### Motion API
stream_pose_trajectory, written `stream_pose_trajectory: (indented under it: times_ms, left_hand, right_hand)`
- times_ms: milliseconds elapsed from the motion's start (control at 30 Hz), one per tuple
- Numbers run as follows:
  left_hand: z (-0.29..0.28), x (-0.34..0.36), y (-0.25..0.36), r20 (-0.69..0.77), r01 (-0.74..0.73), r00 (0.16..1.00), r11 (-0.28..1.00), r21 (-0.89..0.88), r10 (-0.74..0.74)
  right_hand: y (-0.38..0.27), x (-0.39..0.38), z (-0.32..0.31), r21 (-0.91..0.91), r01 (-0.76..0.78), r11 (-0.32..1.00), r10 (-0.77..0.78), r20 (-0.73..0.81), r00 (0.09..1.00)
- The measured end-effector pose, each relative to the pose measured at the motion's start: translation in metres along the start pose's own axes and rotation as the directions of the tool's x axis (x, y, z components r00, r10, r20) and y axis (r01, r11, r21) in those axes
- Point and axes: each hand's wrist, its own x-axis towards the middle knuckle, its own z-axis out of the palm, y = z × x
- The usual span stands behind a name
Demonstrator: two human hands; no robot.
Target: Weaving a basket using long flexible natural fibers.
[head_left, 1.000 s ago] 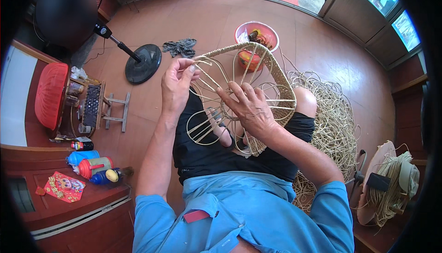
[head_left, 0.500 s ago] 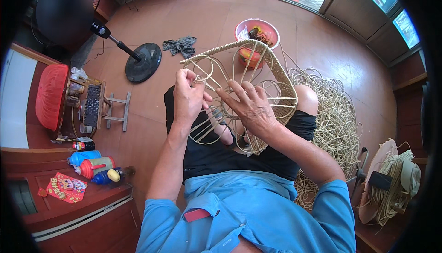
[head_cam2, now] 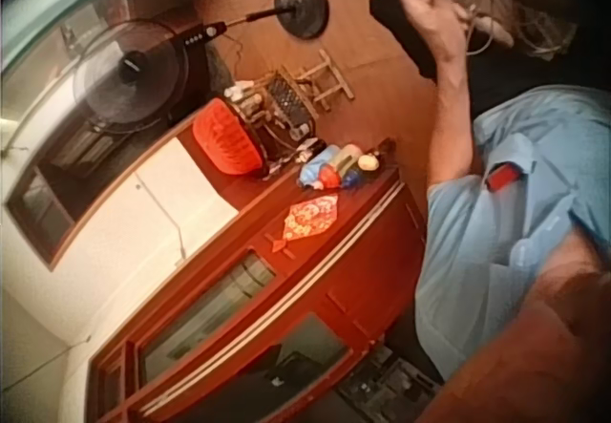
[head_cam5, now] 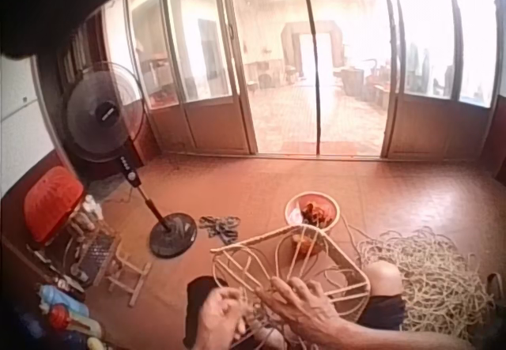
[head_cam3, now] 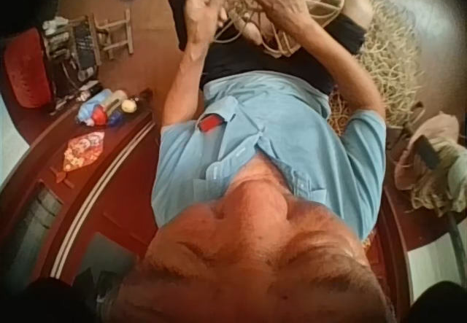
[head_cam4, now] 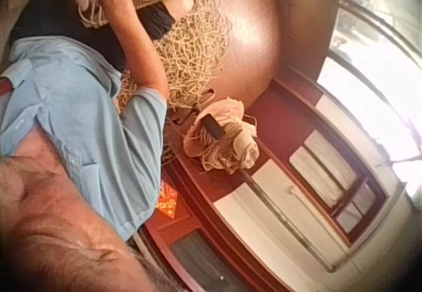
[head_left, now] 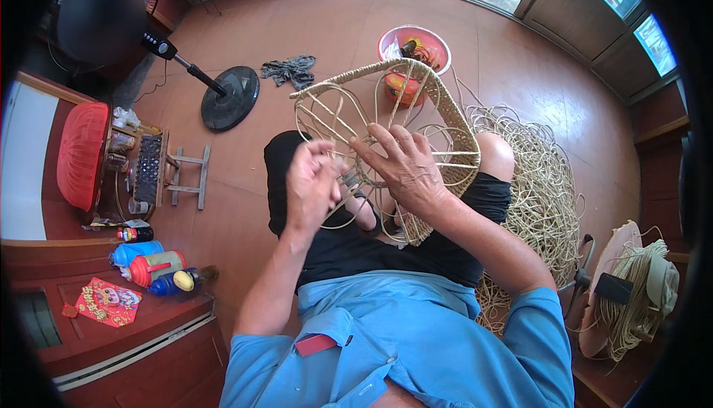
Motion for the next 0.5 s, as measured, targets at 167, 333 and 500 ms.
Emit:
stream_pose_trajectory:
  times_ms: [167, 333, 500]
  left_hand:
    - [0.018, -0.047, -0.028, 0.13, 0.141, 0.984, 0.974, -0.177, -0.119]
    - [0.013, -0.061, -0.029, 0.103, 0.161, 0.985, 0.958, -0.236, -0.14]
    - [-0.012, -0.07, -0.027, 0.088, 0.199, 0.978, 0.966, -0.164, -0.187]
  right_hand:
    - [0.002, -0.001, -0.004, 0.057, 0.021, 0.998, -0.018, -0.052, 0.999]
    - [-0.005, 0.005, -0.007, 0.1, -0.042, 0.994, 0.05, -0.075, 0.996]
    - [-0.018, 0.015, -0.004, 0.232, -0.181, 0.956, 0.208, -0.1, 0.973]
